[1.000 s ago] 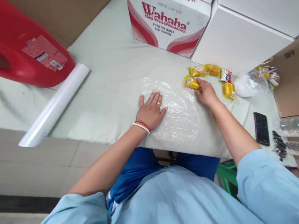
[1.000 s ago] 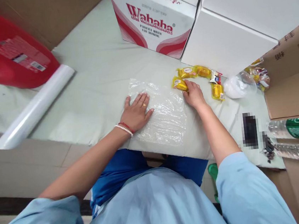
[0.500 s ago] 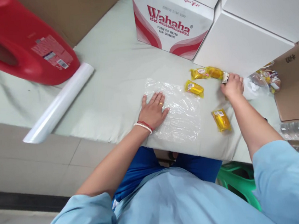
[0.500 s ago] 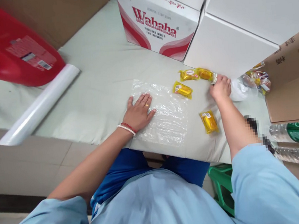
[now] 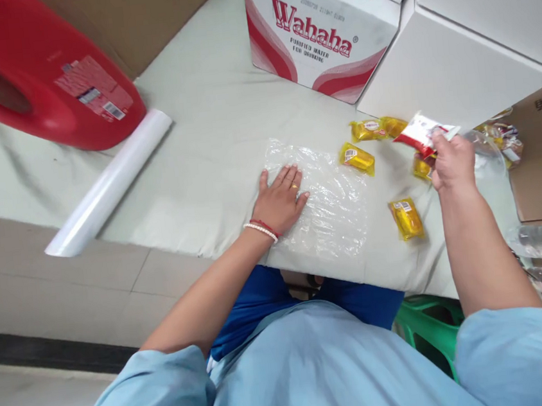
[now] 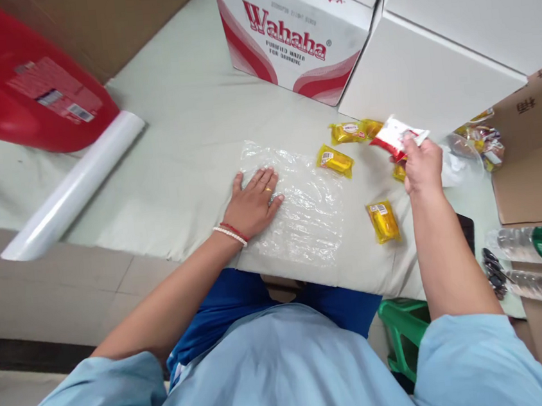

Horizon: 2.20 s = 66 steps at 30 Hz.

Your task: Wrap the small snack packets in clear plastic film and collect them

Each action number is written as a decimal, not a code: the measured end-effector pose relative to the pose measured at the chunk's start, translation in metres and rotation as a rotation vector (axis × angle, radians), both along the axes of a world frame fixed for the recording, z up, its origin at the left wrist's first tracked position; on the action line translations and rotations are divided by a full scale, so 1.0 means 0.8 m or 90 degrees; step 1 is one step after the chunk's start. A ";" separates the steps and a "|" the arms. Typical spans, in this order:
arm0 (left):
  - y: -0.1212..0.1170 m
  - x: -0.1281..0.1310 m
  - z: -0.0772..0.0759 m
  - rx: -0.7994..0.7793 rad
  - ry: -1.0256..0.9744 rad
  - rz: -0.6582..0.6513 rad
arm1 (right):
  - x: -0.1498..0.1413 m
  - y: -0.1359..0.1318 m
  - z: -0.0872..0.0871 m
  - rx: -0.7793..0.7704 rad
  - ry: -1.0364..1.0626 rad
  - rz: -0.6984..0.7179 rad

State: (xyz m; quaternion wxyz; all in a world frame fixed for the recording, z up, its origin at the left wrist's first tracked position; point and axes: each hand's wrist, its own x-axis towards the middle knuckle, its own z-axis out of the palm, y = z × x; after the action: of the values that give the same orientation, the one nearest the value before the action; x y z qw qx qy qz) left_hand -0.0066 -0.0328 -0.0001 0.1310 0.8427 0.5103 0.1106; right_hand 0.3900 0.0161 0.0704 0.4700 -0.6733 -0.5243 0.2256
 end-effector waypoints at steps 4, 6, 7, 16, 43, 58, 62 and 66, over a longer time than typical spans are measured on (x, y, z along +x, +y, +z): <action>0.001 0.001 -0.001 0.003 -0.008 0.000 | -0.099 -0.065 -0.012 -0.140 0.248 0.086; 0.002 0.001 -0.001 0.005 -0.011 0.001 | -0.154 -0.089 -0.021 -0.223 0.333 0.157; 0.002 0.000 -0.001 0.004 -0.012 0.004 | -0.178 -0.097 -0.025 -0.253 0.356 0.187; 0.003 -0.002 -0.001 0.008 0.004 0.026 | -0.205 -0.114 -0.038 -0.137 -0.246 0.218; -0.011 -0.032 0.003 -0.022 0.036 0.102 | -0.242 -0.093 -0.048 -0.086 -0.342 0.369; -0.012 -0.031 0.001 -0.005 0.032 0.105 | -0.225 -0.122 -0.062 -0.030 -0.308 0.414; -0.012 -0.030 0.000 -0.012 0.025 0.108 | -0.150 -0.107 -0.039 -0.014 -0.342 0.214; -0.011 -0.031 -0.002 -0.010 0.010 0.106 | -0.034 -0.077 -0.027 0.000 -0.468 -0.099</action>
State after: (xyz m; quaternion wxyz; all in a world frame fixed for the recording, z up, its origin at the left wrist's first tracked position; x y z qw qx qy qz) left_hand -0.0314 -0.0415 -0.0016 0.1239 0.7970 0.5808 0.1105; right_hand 0.3624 -0.0458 0.0487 0.2661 -0.7469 -0.6056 -0.0678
